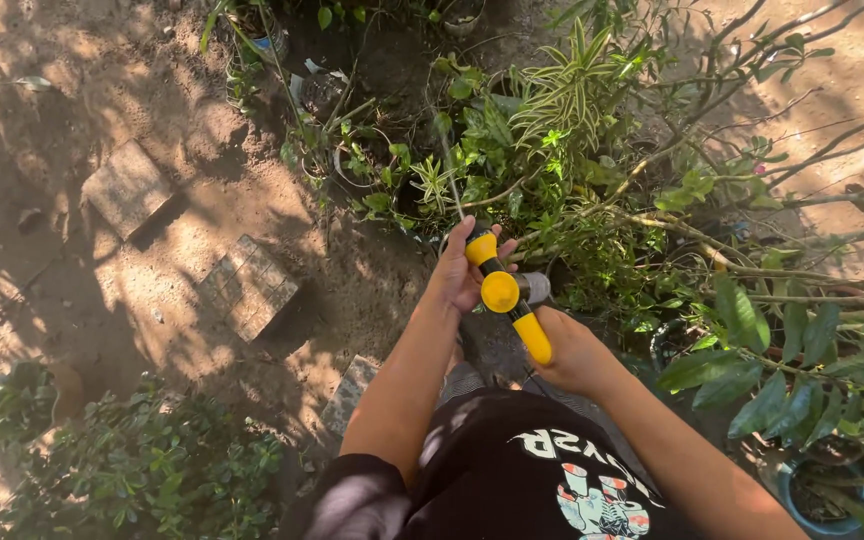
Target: Watering garden plants with a hose and spray nozzle.
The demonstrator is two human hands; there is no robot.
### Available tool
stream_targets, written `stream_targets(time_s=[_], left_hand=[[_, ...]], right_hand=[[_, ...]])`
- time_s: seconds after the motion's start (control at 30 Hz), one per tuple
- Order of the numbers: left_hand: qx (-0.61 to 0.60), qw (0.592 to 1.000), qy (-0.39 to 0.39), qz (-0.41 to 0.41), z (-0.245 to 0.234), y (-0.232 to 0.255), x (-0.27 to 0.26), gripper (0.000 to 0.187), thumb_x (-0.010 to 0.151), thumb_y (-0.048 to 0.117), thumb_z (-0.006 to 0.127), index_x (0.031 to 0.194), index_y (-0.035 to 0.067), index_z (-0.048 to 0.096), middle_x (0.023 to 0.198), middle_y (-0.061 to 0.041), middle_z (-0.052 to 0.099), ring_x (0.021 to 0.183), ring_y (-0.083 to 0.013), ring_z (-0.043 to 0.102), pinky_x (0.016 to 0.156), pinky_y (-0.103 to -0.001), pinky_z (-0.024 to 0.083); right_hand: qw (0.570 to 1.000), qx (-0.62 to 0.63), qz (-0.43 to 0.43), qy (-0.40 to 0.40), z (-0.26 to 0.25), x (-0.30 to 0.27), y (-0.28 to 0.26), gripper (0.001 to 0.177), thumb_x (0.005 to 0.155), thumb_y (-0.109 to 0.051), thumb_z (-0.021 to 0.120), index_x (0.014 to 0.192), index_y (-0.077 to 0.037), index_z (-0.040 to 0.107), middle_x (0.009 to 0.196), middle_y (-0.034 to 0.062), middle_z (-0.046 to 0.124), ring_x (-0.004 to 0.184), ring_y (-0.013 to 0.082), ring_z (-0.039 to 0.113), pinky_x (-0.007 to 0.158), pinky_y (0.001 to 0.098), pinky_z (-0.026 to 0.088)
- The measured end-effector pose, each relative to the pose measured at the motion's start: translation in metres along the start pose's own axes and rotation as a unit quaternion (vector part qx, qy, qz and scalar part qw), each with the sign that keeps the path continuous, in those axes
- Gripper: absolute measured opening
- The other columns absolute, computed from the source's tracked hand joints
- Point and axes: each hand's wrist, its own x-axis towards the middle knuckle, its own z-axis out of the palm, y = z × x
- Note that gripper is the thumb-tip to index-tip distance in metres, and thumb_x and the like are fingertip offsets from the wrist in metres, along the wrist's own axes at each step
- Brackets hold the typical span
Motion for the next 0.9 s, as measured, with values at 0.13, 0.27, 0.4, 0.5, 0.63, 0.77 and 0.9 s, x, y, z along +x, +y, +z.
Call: stream_targets(time_s=[0.13,0.27,0.4,0.5,0.63,0.77,0.9], left_hand=[[0.032,0.998,0.056,0.006,-0.005,-0.002,0.013,0.054,0.08,0.047,0.076,0.117,0.014,0.053,0.109,-0.007,0.066,0.101,-0.0282,0.072,0.075,-0.051,0.061],[0.084,0.993,0.078,0.0,-0.007,-0.004,0.023,0.06,0.084,0.047,0.078,0.123,0.007,0.054,0.104,-0.008,0.063,0.096,-0.0259,0.072,0.065,-0.044,0.061],[0.114,0.987,0.114,-0.009,-0.006,-0.003,0.024,0.06,0.083,0.046,0.078,0.123,0.007,0.056,0.102,-0.008,0.064,0.089,-0.023,0.074,0.061,-0.041,0.06],[0.13,0.982,0.134,-0.032,-0.01,-0.004,0.027,0.061,0.087,0.048,0.078,0.119,0.0,0.058,0.097,-0.011,0.066,0.083,-0.0223,0.072,0.06,-0.04,0.061],[0.165,0.973,0.154,-0.044,-0.016,-0.003,0.039,0.059,0.084,0.05,0.076,0.114,0.001,0.061,0.089,-0.01,0.066,0.074,-0.0216,0.071,0.054,-0.041,0.059],[0.224,0.96,0.165,-0.036,-0.019,-0.004,0.047,0.058,0.086,0.052,0.077,0.116,0.004,0.063,0.086,-0.011,0.065,0.068,-0.0203,0.066,0.054,-0.037,0.055],[0.161,0.984,0.069,-0.009,-0.012,-0.006,0.038,0.06,0.091,0.056,0.071,0.123,0.006,0.059,0.093,-0.012,0.065,0.078,-0.0227,0.066,0.064,-0.045,0.058]], right_hand=[[0.999,-0.048,0.01,-0.009,-0.002,0.004,0.005,0.039,0.073,-0.013,0.078,0.099,-0.005,0.051,0.098,0.0161,0.062,0.097,0.0404,0.062,0.083,0.0469,0.052],[0.997,-0.078,-0.007,-0.01,-0.001,0.005,0.005,0.049,0.064,-0.014,0.084,0.098,-0.004,0.051,0.103,0.0186,0.062,0.102,0.0427,0.061,0.087,0.048,0.051],[0.997,-0.079,-0.009,0.012,0.005,0.003,0.008,0.051,0.064,-0.01,0.081,0.104,-0.003,0.051,0.109,0.0208,0.063,0.107,0.043,0.06,0.091,0.0479,0.05],[0.994,-0.1,0.03,-0.017,0.002,0.004,0.003,0.046,0.068,-0.01,0.078,0.105,-0.003,0.052,0.11,0.0198,0.063,0.109,0.0411,0.061,0.091,0.047,0.05],[0.992,-0.125,0.015,-0.02,0.011,0.007,0.01,0.047,0.07,-0.011,0.077,0.108,-0.003,0.052,0.107,0.0191,0.063,0.106,0.0405,0.06,0.091,0.0471,0.05],[0.987,-0.158,-0.039,0.02,0.018,0.01,0.018,0.046,0.071,-0.012,0.078,0.108,-0.001,0.052,0.106,0.0208,0.062,0.103,0.0419,0.06,0.088,0.0495,0.049],[0.998,-0.044,-0.009,0.044,0.007,0.01,0.014,0.041,0.071,-0.013,0.079,0.1,-0.002,0.053,0.095,0.0198,0.062,0.093,0.0406,0.063,0.08,0.0461,0.053]])
